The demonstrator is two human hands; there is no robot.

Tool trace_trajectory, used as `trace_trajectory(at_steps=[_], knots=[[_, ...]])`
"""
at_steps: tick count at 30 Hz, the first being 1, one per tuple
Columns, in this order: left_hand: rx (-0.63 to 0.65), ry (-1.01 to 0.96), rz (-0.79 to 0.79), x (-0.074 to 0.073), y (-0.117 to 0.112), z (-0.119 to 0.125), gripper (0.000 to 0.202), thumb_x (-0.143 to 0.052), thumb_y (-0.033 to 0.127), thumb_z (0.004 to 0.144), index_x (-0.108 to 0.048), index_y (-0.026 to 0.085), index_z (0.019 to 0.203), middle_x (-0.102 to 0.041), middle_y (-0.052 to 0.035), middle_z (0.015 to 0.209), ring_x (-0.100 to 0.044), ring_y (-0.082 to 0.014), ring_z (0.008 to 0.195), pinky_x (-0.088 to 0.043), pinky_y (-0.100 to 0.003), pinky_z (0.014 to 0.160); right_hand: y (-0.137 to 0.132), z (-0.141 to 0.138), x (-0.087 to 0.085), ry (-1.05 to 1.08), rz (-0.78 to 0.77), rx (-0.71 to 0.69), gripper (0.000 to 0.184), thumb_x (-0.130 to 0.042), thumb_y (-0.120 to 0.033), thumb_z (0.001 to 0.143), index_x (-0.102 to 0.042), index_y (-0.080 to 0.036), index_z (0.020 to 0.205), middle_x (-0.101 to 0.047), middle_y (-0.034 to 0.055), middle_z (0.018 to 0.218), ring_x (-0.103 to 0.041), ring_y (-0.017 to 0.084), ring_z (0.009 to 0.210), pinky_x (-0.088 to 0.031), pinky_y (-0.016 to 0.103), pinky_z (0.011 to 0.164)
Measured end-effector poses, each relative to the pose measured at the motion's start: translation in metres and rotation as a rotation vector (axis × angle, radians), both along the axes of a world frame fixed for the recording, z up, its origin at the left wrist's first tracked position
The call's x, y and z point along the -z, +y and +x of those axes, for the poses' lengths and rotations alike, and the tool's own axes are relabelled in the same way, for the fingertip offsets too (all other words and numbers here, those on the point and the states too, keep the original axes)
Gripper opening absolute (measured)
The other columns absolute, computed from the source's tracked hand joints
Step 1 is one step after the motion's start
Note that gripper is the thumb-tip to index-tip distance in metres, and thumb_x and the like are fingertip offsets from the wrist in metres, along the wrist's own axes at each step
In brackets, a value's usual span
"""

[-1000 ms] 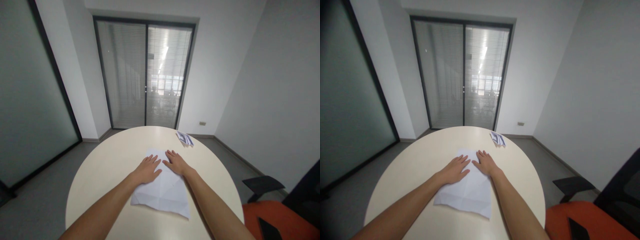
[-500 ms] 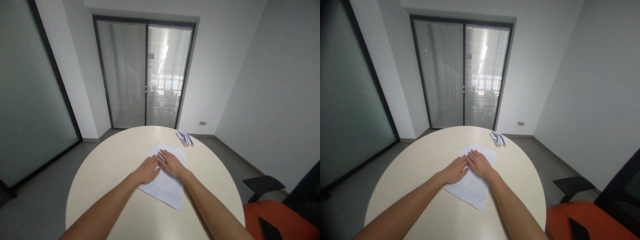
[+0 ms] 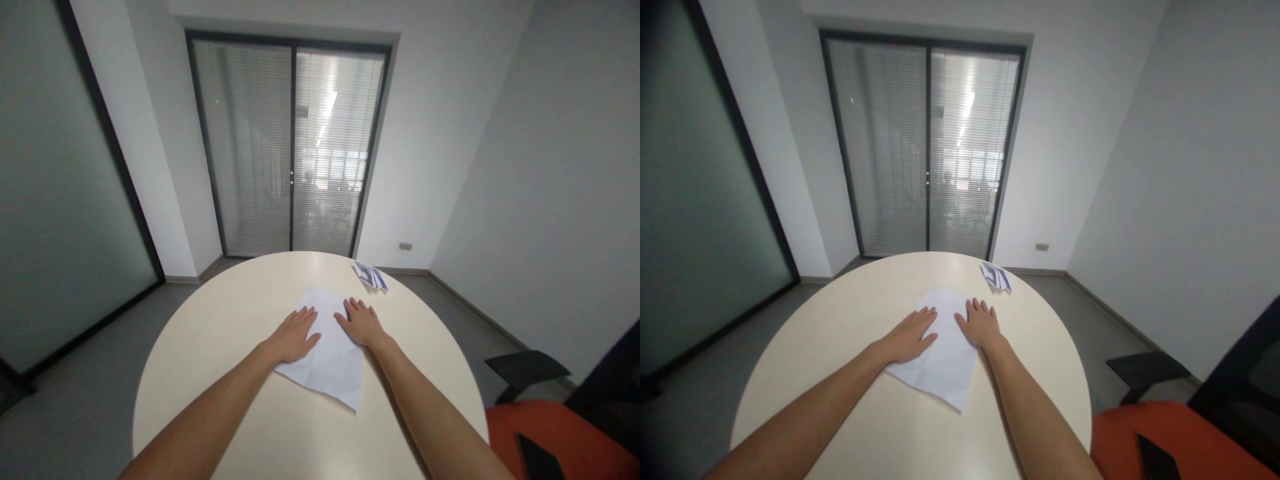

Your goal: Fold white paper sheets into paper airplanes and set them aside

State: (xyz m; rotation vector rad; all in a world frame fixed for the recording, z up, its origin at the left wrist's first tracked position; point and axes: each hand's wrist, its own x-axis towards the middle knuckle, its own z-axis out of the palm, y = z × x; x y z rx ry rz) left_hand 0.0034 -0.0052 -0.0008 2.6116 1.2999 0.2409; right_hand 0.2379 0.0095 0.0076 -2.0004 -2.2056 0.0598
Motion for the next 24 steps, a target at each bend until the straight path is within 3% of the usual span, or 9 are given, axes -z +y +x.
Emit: trace_trajectory(at_steps=[2, 5, 10, 14, 24], knots=[[-0.049, 0.006, 0.009, 0.002, 0.001, 0.001, 0.068, -0.025, 0.052, 0.100, -0.028, 0.012, 0.155, -0.019, -0.0115, 0.163, -0.014, -0.0262, 0.152, -0.014, -0.044, 0.123, -0.003, -0.002, -0.004, -0.022, 0.086, -0.001, 0.060, -0.037, -0.048, 0.100, -0.046, -0.010, 0.145, -0.040, 0.0173, 0.155, -0.031, 0.035, 0.145, -0.019, 0.053, 0.118], [-0.145, 0.006, 0.044, 0.005, 0.003, 0.000, 0.067, -0.026, 0.051, 0.100, -0.031, 0.012, 0.153, -0.022, -0.0131, 0.162, -0.017, -0.0281, 0.151, -0.016, -0.046, 0.122, -0.011, -0.016, -0.010, 0.025, 0.143, -0.135, 0.057, -0.035, -0.043, 0.101, -0.045, -0.010, 0.146, -0.039, 0.0165, 0.155, -0.029, 0.030, 0.146, -0.018, 0.048, 0.120], [-0.282, 0.012, 0.080, 0.005, 0.008, -0.004, 0.063, -0.029, 0.047, 0.099, -0.036, 0.011, 0.150, -0.027, -0.0161, 0.160, -0.022, -0.0303, 0.149, -0.020, -0.048, 0.120, -0.032, -0.046, -0.012, 0.160, -0.027, -0.534, 0.071, -0.023, -0.060, 0.101, -0.029, -0.016, 0.156, -0.024, 0.0107, 0.163, -0.017, 0.029, 0.151, -0.017, 0.048, 0.121], [-0.340, 0.017, 0.079, 0.001, 0.009, -0.007, 0.061, -0.028, 0.046, 0.099, -0.038, 0.012, 0.149, -0.027, -0.0163, 0.160, -0.023, -0.0303, 0.149, -0.019, -0.050, 0.120, -0.041, -0.050, -0.011, 0.148, -0.136, -0.530, 0.081, -0.027, -0.071, 0.095, -0.023, -0.019, 0.158, -0.016, 0.0094, 0.164, -0.010, 0.033, 0.152, -0.012, 0.052, 0.122], [-0.361, 0.040, 0.073, 0.003, 0.011, -0.008, 0.064, -0.029, 0.047, 0.099, -0.032, 0.013, 0.153, -0.023, -0.0153, 0.162, -0.016, -0.0305, 0.151, -0.014, -0.050, 0.121, -0.037, -0.041, -0.009, 0.102, -0.130, -0.462, 0.096, -0.032, -0.081, 0.087, -0.026, -0.017, 0.157, -0.017, 0.0119, 0.164, -0.009, 0.038, 0.151, -0.011, 0.051, 0.121]])
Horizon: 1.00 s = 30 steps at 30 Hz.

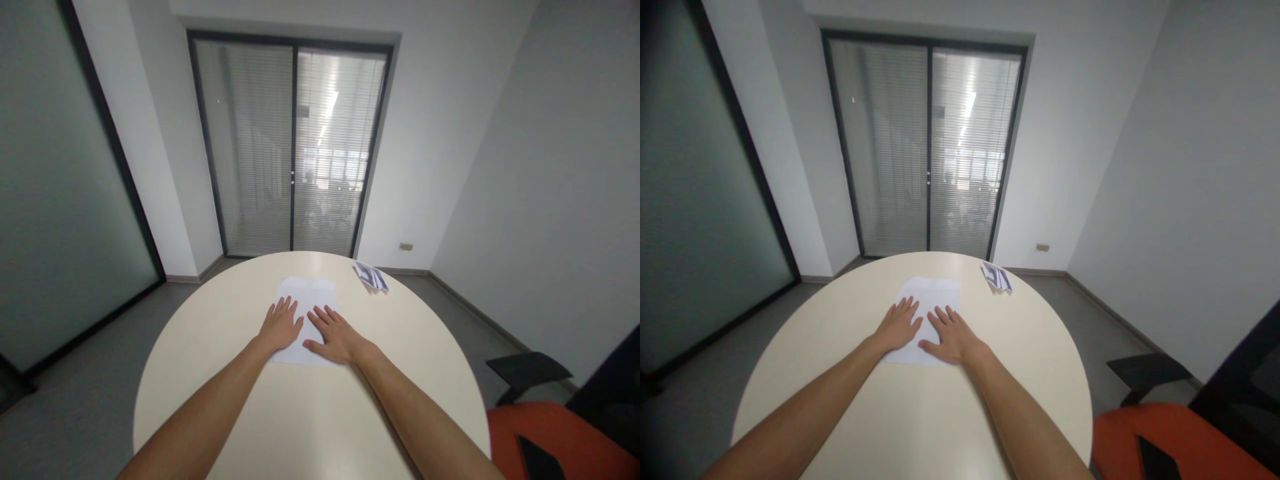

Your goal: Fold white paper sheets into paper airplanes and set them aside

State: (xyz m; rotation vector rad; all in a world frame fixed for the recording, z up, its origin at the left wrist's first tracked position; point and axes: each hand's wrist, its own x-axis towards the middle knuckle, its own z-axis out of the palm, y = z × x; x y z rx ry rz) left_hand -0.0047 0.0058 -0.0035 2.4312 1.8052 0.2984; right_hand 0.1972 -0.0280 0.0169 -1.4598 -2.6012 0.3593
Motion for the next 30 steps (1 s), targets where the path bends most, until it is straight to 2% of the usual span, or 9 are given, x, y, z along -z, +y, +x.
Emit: trace_trajectory(at_steps=[3, 6, 9, 12, 16, 19, 23, 26, 30], knots=[[0.019, 0.005, -0.009, -0.001, -0.002, 0.001, 0.065, -0.029, 0.046, 0.099, -0.030, 0.012, 0.153, -0.022, -0.0150, 0.162, -0.016, -0.0311, 0.151, -0.014, -0.051, 0.121, -0.001, 0.001, -0.004, 0.006, 0.085, 0.002, 0.090, -0.039, -0.077, 0.088, -0.033, -0.017, 0.155, -0.031, 0.0144, 0.160, -0.025, 0.037, 0.147, -0.017, 0.050, 0.119], [0.064, -0.001, -0.016, -0.001, -0.006, 0.004, 0.064, -0.029, 0.047, 0.099, -0.031, 0.012, 0.153, -0.022, -0.0144, 0.162, -0.017, -0.0319, 0.151, -0.012, -0.052, 0.121, 0.002, 0.002, -0.008, 0.034, 0.209, 0.010, 0.073, -0.047, -0.064, 0.091, -0.046, -0.017, 0.147, -0.051, 0.0157, 0.146, -0.043, 0.032, 0.135, -0.025, 0.046, 0.115], [0.142, -0.014, -0.027, -0.001, -0.011, 0.007, 0.063, -0.030, 0.047, 0.099, -0.032, 0.014, 0.153, -0.022, -0.0134, 0.163, -0.016, -0.0311, 0.151, -0.012, -0.052, 0.121, 0.009, 0.005, -0.006, 0.069, 0.271, 0.029, 0.055, -0.045, -0.049, 0.096, -0.054, -0.017, 0.139, -0.058, 0.0145, 0.136, -0.049, 0.027, 0.128, -0.029, 0.042, 0.113], [0.296, -0.030, -0.037, -0.003, -0.016, 0.009, 0.060, -0.031, 0.046, 0.099, -0.033, 0.017, 0.152, -0.023, -0.0113, 0.163, -0.017, -0.0285, 0.151, -0.014, -0.050, 0.122, 0.018, 0.010, 0.001, 0.092, 0.231, 0.046, 0.052, -0.036, -0.046, 0.099, -0.052, -0.019, 0.142, -0.053, 0.0121, 0.145, -0.044, 0.025, 0.135, -0.026, 0.043, 0.116], [0.542, -0.065, -0.026, -0.010, -0.023, 0.010, 0.053, -0.040, 0.041, 0.097, -0.040, 0.023, 0.146, -0.030, -0.0080, 0.161, -0.022, -0.0252, 0.150, -0.015, -0.048, 0.123, 0.028, 0.020, 0.011, 0.099, 0.060, 0.046, 0.059, -0.024, -0.052, 0.102, -0.043, -0.023, 0.149, -0.036, 0.0077, 0.159, -0.028, 0.026, 0.147, -0.019, 0.048, 0.120], [0.639, -0.083, -0.013, -0.015, -0.025, 0.009, 0.052, -0.046, 0.037, 0.094, -0.042, 0.027, 0.144, -0.036, -0.0061, 0.158, -0.027, -0.0247, 0.148, -0.017, -0.049, 0.122, 0.032, 0.026, 0.014, 0.095, -0.026, 0.053, 0.064, -0.019, -0.058, 0.101, -0.039, -0.024, 0.152, -0.029, 0.0061, 0.161, -0.021, 0.026, 0.150, -0.015, 0.050, 0.121], [0.657, -0.050, 0.003, -0.018, -0.028, 0.010, 0.051, -0.043, 0.032, 0.095, -0.042, 0.028, 0.146, -0.038, -0.0061, 0.157, -0.029, -0.0267, 0.147, -0.020, -0.049, 0.121, 0.032, 0.029, 0.014, 0.069, -0.015, 0.114, 0.065, -0.019, -0.058, 0.101, -0.037, -0.023, 0.153, -0.027, 0.0062, 0.162, -0.019, 0.027, 0.151, -0.014, 0.051, 0.121], [0.591, -0.028, 0.023, -0.017, -0.034, 0.015, 0.049, -0.035, 0.030, 0.097, -0.044, 0.025, 0.145, -0.039, -0.0084, 0.156, -0.030, -0.0284, 0.147, -0.021, -0.048, 0.121, 0.031, 0.027, 0.012, 0.038, 0.007, 0.188, 0.066, -0.021, -0.059, 0.101, -0.035, -0.022, 0.154, -0.025, 0.0075, 0.163, -0.018, 0.029, 0.151, -0.013, 0.054, 0.120], [0.428, -0.029, -0.057, -0.014, -0.044, 0.028, 0.067, -0.033, 0.056, 0.098, -0.029, 0.021, 0.154, -0.023, -0.0113, 0.163, -0.018, -0.0344, 0.150, -0.016, -0.055, 0.120, 0.034, 0.026, 0.011, 0.004, 0.021, 0.305, 0.064, -0.023, -0.057, 0.101, -0.033, -0.023, 0.154, -0.024, 0.0083, 0.163, -0.016, 0.030, 0.151, -0.012, 0.057, 0.119]])
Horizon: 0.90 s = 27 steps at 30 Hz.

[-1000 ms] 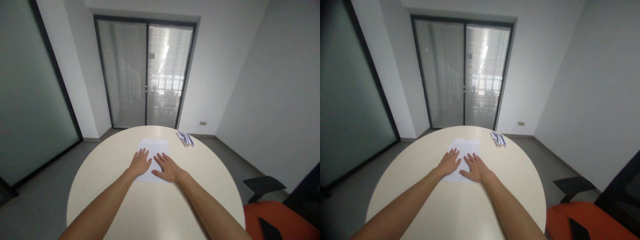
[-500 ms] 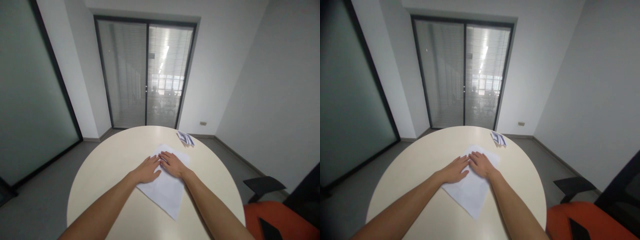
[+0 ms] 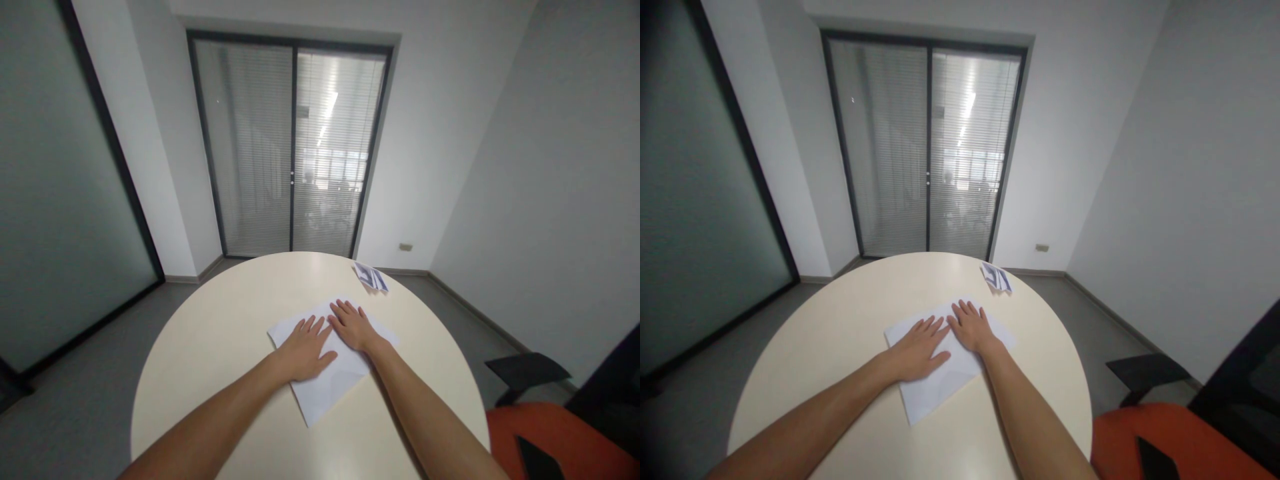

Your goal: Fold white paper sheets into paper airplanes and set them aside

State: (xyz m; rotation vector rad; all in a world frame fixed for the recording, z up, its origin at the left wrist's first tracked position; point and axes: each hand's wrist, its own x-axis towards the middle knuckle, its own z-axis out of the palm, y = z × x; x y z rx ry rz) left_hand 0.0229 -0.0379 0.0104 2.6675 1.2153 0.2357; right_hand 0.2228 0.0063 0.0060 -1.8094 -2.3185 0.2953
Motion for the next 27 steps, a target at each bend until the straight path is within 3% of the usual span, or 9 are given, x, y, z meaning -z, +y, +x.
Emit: trace_trajectory(at_steps=[5, 11, 15, 19, 23, 27], knots=[[-0.017, 0.008, -0.078, 0.002, 0.001, 0.003, 0.077, -0.028, 0.064, 0.096, -0.022, 0.017, 0.157, -0.009, -0.0118, 0.165, -0.003, -0.0337, 0.152, -0.009, -0.053, 0.122, 0.007, 0.004, 0.005, -0.035, 0.044, 0.133, 0.060, -0.021, -0.050, 0.103, -0.035, -0.021, 0.153, -0.026, 0.0098, 0.162, -0.021, 0.032, 0.150, -0.016, 0.059, 0.117], [-0.095, 0.008, -0.065, 0.004, 0.017, -0.011, 0.083, -0.032, 0.073, 0.091, -0.026, 0.023, 0.156, -0.013, -0.0086, 0.165, -0.004, -0.0354, 0.152, -0.009, -0.055, 0.121, 0.011, 0.015, 0.011, -0.078, 0.085, 0.173, 0.066, -0.028, -0.053, 0.100, -0.038, -0.013, 0.151, -0.031, 0.0137, 0.160, -0.025, 0.037, 0.147, -0.022, 0.050, 0.117], [-0.106, 0.007, -0.075, 0.006, 0.023, -0.016, 0.085, -0.032, 0.075, 0.090, -0.026, 0.022, 0.156, -0.015, -0.0080, 0.165, -0.006, -0.0342, 0.152, -0.011, -0.054, 0.122, 0.013, 0.020, 0.013, -0.099, 0.107, 0.190, 0.070, -0.032, -0.052, 0.099, -0.039, -0.003, 0.148, -0.035, 0.0198, 0.157, -0.027, 0.037, 0.146, -0.023, 0.046, 0.118], [-0.126, 0.011, -0.061, 0.009, 0.028, -0.017, 0.087, -0.031, 0.075, 0.089, -0.027, 0.020, 0.156, -0.014, -0.0080, 0.165, -0.006, -0.0348, 0.152, -0.010, -0.053, 0.122, 0.015, 0.023, 0.011, -0.071, 0.165, 0.189, 0.064, -0.038, -0.048, 0.098, -0.048, -0.001, 0.140, -0.044, 0.0236, 0.150, -0.035, 0.035, 0.142, -0.026, 0.043, 0.116], [-0.222, 0.020, -0.051, 0.014, 0.032, -0.017, 0.088, -0.027, 0.076, 0.090, -0.026, 0.019, 0.157, -0.013, -0.0093, 0.165, -0.005, -0.0367, 0.152, -0.009, -0.055, 0.122, 0.015, 0.021, 0.006, -0.041, 0.249, 0.172, 0.059, -0.043, -0.039, 0.096, -0.047, 0.001, 0.140, -0.045, 0.0225, 0.149, -0.036, 0.034, 0.142, -0.026, 0.041, 0.117], [-0.342, 0.029, -0.017, 0.018, 0.033, -0.015, 0.086, -0.026, 0.075, 0.091, -0.027, 0.020, 0.156, -0.014, -0.0095, 0.165, -0.006, -0.0376, 0.151, -0.009, -0.056, 0.121, 0.008, 0.007, 0.004, 0.032, 0.261, 0.108, 0.065, -0.042, -0.046, 0.097, -0.042, -0.004, 0.147, -0.043, 0.0172, 0.153, -0.032, 0.032, 0.144, -0.024, 0.042, 0.118]])
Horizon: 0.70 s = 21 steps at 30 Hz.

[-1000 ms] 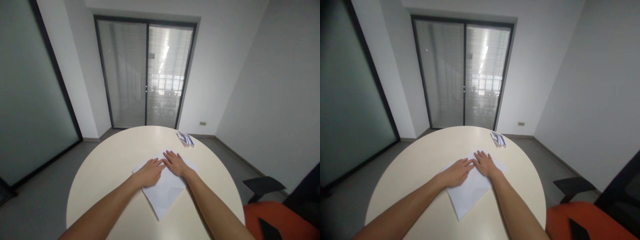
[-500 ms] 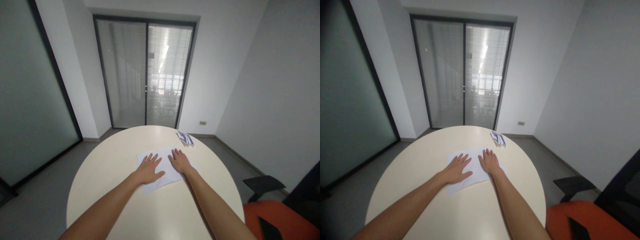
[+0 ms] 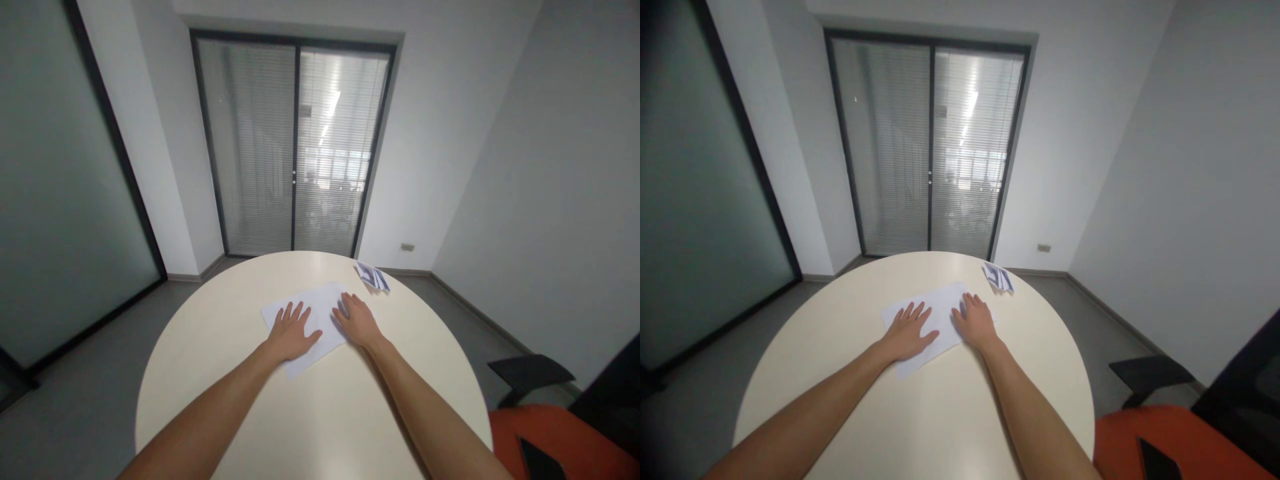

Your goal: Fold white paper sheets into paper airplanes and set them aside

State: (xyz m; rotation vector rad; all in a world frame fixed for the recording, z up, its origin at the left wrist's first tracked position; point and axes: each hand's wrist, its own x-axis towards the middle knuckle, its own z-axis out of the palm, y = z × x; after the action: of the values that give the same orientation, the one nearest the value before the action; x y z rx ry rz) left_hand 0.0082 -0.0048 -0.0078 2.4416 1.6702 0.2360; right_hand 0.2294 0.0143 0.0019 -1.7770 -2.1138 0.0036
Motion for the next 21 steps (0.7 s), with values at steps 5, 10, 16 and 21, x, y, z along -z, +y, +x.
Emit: trace_trajectory(at_steps=[5, 10, 16, 21], knots=[[-0.047, 0.000, 0.039, -0.001, -0.002, 0.003, 0.081, -0.026, 0.071, 0.093, -0.031, 0.019, 0.155, -0.022, -0.0109, 0.163, -0.014, -0.0384, 0.150, -0.015, -0.056, 0.119, -0.009, -0.009, 0.002, 0.003, -0.194, -0.044, 0.078, -0.037, -0.065, 0.095, -0.034, -0.014, 0.154, -0.029, 0.0122, 0.161, -0.023, 0.035, 0.148, -0.018, 0.051, 0.119], [-0.041, 0.005, 0.183, -0.010, -0.006, 0.003, 0.062, -0.030, 0.059, 0.097, -0.053, 0.021, 0.140, -0.049, -0.0128, 0.148, -0.043, -0.0378, 0.133, -0.035, -0.053, 0.107, -0.007, 0.003, 0.001, -0.045, -0.271, -0.028, 0.082, -0.038, -0.070, 0.092, -0.032, -0.018, 0.155, -0.023, 0.0119, 0.163, -0.017, 0.038, 0.150, -0.014, 0.055, 0.118], [-0.060, 0.039, 0.320, -0.020, -0.006, -0.003, 0.042, -0.041, 0.045, 0.097, -0.069, 0.015, 0.106, -0.065, -0.0180, 0.112, -0.058, -0.0335, 0.110, -0.041, -0.048, 0.096, -0.005, 0.010, -0.004, -0.066, -0.171, 0.004, 0.063, -0.045, -0.061, 0.094, -0.049, -0.024, 0.144, -0.035, 0.0131, 0.158, -0.025, 0.038, 0.147, -0.020, 0.059, 0.115], [0.062, -0.004, 0.319, -0.012, 0.004, -0.014, 0.044, -0.051, 0.040, 0.092, -0.062, 0.016, 0.126, -0.053, -0.0162, 0.142, -0.045, -0.0315, 0.134, -0.034, -0.044, 0.111, -0.005, 0.016, -0.005, -0.028, -0.173, -0.097, 0.056, -0.041, -0.054, 0.098, -0.052, -0.022, 0.142, -0.042, 0.0150, 0.153, -0.034, 0.034, 0.143, -0.023, 0.060, 0.114]])
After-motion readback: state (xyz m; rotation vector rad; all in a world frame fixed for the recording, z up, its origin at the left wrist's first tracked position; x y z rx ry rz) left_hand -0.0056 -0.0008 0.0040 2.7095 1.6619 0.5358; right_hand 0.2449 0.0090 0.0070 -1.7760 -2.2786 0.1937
